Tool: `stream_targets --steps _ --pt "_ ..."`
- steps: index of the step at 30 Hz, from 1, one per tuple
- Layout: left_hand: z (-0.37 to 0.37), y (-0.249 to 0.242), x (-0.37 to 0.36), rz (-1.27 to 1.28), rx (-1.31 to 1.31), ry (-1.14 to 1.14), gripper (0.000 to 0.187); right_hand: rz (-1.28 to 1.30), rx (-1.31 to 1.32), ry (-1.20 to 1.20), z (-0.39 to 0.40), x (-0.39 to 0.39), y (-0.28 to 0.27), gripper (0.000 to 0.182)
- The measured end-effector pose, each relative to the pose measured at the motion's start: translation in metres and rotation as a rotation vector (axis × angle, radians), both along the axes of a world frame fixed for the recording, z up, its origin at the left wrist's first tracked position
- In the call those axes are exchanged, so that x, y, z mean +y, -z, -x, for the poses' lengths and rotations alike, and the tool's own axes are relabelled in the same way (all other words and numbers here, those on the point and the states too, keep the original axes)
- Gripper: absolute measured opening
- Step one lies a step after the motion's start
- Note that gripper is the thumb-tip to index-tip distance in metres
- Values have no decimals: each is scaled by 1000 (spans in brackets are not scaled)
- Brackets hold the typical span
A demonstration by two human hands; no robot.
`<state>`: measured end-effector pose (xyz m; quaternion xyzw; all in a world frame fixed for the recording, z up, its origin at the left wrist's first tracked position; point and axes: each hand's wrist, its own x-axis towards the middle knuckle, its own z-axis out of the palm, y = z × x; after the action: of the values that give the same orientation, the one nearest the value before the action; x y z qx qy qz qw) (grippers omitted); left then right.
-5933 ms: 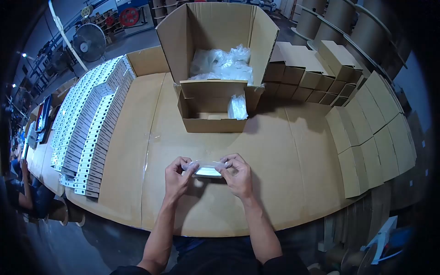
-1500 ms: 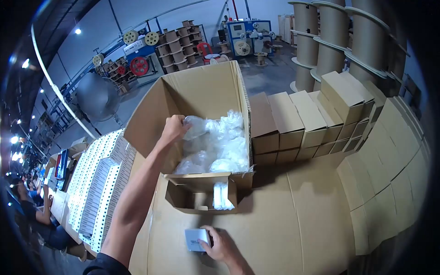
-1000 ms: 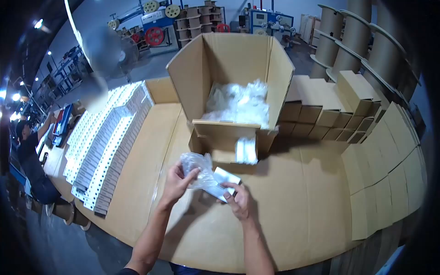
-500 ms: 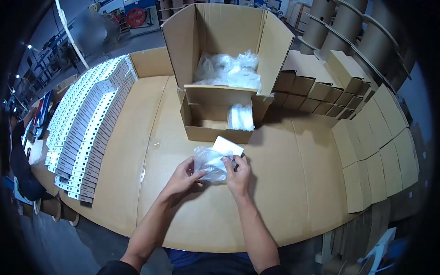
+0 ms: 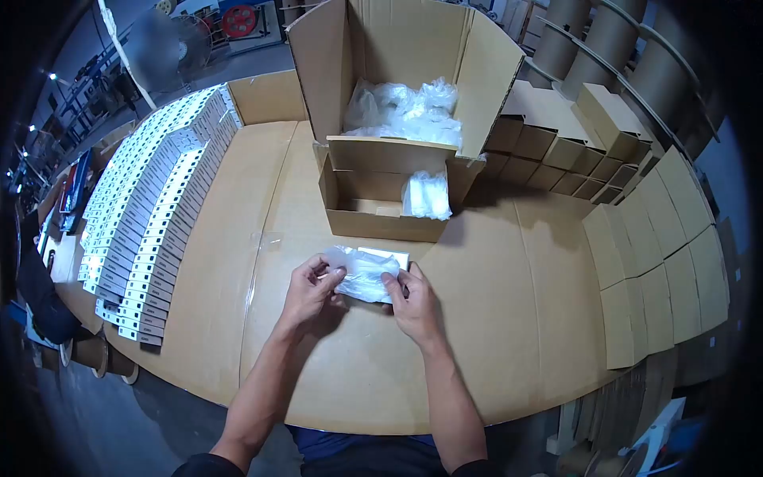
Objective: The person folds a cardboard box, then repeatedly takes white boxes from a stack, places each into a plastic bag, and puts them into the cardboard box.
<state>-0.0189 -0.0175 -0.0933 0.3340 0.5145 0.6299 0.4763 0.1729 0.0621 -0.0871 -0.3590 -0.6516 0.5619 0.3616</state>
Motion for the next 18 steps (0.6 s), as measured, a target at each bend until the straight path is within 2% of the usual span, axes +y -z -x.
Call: stream_targets --steps 3,8,10,13,14,17,18 --pt "0 -5 -3 19 63 -30 20 62 71 -3 0 1 5 38" --pt "-13 -17 -6 65 132 -126 26 -9 -81 -46 4 -10 -2 31" --pt "-7 -5 -3 33 199 -118 28 -9 -107 -38 4 -11 -3 26" --pt "-7 -11 -4 -13 184 -108 30 101 100 -38 2 -7 -2 25" --pt "-8 -14 -4 -7 173 -100 30 61 96 -19 1 -7 -4 28" --pt "-11 -18 -5 -4 178 -61 28 18 -44 25 5 -10 -4 31" --pt "-13 -18 -5 -6 185 -44 28 -94 -155 58 6 -9 4 31"
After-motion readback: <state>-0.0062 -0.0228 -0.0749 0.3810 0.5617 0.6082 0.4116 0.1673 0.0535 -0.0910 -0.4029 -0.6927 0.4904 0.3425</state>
